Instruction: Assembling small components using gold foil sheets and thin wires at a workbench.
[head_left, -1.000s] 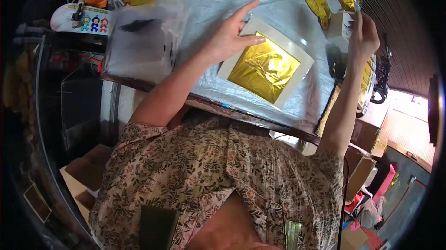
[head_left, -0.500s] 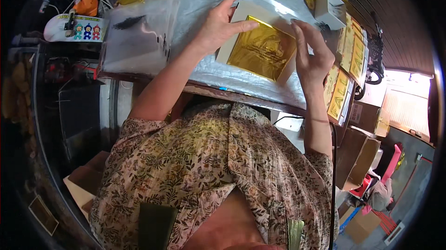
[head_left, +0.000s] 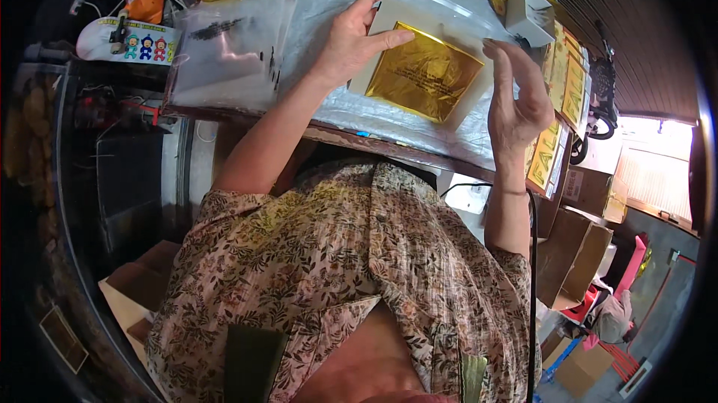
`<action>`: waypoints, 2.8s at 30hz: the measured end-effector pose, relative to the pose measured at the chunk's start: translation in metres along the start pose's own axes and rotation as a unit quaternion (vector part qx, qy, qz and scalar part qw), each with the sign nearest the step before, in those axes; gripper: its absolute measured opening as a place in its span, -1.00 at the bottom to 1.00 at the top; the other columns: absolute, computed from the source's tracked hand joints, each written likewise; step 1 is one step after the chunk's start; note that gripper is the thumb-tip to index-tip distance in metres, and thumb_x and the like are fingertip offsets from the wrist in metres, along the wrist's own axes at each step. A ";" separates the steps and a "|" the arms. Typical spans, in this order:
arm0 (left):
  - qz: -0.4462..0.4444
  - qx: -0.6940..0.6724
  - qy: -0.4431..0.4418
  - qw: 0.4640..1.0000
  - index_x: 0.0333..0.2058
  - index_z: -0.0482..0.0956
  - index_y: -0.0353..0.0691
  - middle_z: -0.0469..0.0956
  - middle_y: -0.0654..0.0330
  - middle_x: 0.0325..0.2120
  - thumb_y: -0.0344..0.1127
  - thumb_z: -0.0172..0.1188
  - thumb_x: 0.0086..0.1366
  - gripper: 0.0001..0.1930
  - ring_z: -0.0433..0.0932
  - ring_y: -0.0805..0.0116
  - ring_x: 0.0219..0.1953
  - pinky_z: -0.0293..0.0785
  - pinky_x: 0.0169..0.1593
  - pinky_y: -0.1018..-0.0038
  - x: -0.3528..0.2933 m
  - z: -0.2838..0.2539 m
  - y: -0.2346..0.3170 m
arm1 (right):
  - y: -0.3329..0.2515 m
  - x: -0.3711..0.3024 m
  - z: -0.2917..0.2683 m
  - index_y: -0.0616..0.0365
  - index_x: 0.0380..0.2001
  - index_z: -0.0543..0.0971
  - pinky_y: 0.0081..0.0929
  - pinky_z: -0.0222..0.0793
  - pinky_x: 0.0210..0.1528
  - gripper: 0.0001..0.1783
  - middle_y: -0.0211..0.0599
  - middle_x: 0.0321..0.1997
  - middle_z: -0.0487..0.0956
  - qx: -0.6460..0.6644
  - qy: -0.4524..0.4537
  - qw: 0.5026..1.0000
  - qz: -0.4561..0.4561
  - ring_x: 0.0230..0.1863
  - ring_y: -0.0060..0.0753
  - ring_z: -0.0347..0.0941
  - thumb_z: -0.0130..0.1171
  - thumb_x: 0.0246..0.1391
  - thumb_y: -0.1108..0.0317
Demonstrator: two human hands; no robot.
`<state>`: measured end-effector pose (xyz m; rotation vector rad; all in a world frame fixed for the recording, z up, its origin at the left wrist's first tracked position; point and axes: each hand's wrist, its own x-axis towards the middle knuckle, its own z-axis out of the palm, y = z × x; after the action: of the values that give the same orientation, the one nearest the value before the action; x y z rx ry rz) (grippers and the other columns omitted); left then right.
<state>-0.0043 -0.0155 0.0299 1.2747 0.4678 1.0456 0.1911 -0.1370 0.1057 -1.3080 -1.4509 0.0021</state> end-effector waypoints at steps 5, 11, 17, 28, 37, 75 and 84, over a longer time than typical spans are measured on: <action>0.038 0.003 -0.012 0.999 0.31 0.25 -0.24 0.54 0.24 -0.04 -0.48 0.41 0.17 -0.24 0.49 0.55 -0.04 0.47 0.06 0.58 -0.006 0.001 0.004 | -0.003 0.003 0.000 0.37 -0.16 0.62 -0.58 0.48 -0.03 -0.83 -0.20 -0.23 0.69 0.021 -0.007 0.999 0.042 -0.17 -0.49 0.61 0.19 0.25 0.48; 0.055 0.013 -0.030 0.998 0.32 0.30 -0.13 0.55 0.33 -0.04 -0.49 0.47 0.09 -0.19 0.47 0.60 -0.06 0.45 0.07 0.59 -0.012 0.003 0.006 | -0.018 0.022 -0.001 0.34 -0.19 0.64 -0.68 0.48 -0.14 -0.82 -0.31 -0.32 0.69 0.052 -0.033 0.992 0.106 -0.27 -0.64 0.57 0.26 0.20 0.45; 0.032 -0.017 -0.052 0.998 0.32 0.31 -0.08 0.59 0.39 -0.15 -0.52 0.46 0.09 -0.19 0.49 0.63 -0.13 0.47 0.02 0.62 -0.017 0.002 0.004 | -0.038 0.029 0.023 0.37 -0.15 0.64 -0.64 0.50 -0.20 -0.78 -0.32 -0.27 0.69 0.105 -0.137 0.971 0.163 -0.26 -0.61 0.57 0.25 0.21 0.43; 0.025 -0.024 -0.067 0.997 0.28 0.37 -0.09 0.62 0.36 -0.16 -0.56 0.42 0.12 -0.26 0.52 0.64 -0.13 0.50 0.01 0.61 -0.016 -0.004 0.002 | -0.043 0.033 0.059 0.28 -0.18 0.67 -0.70 0.40 -0.34 -0.83 -0.44 -0.32 0.68 0.035 -0.178 0.979 0.093 -0.42 -0.74 0.49 0.28 0.17 0.45; 0.028 -0.036 -0.051 0.998 0.19 0.44 -0.19 0.61 0.34 -0.09 -0.58 0.35 0.18 -0.42 0.56 0.57 -0.05 0.53 0.05 0.57 -0.014 -0.006 0.003 | -0.037 0.026 0.065 0.15 -0.11 0.65 -0.33 0.41 -0.26 -0.70 -0.29 -0.31 0.61 -0.137 -0.221 0.955 -0.144 -0.28 -0.22 0.48 0.31 0.04 0.48; -0.055 -0.043 0.036 0.997 0.05 0.55 -0.27 0.62 0.20 -0.18 -0.36 0.13 0.40 -0.71 0.58 0.48 -0.11 0.47 0.03 0.53 -0.002 -0.020 0.003 | 0.072 -0.012 0.011 0.40 -0.18 0.58 -0.56 0.47 0.03 -0.83 0.04 -0.14 0.67 0.423 0.057 0.809 0.404 -0.10 -0.34 0.60 0.22 0.18 0.51; -0.104 -0.087 0.041 0.990 -0.09 0.60 -0.38 0.64 0.17 -0.19 -0.31 0.25 0.35 -0.74 0.60 0.50 -0.20 0.52 -0.09 0.54 -0.001 -0.010 0.012 | 0.060 -0.014 0.018 0.40 -0.16 0.58 -0.59 0.45 0.10 -0.80 0.02 -0.05 0.65 0.377 0.105 0.854 0.343 -0.06 -0.36 0.59 0.21 0.22 0.46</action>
<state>-0.0171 -0.0113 0.0375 1.0077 0.5474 0.9435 0.2167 -0.1122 0.0521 -1.0366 -0.6027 0.8004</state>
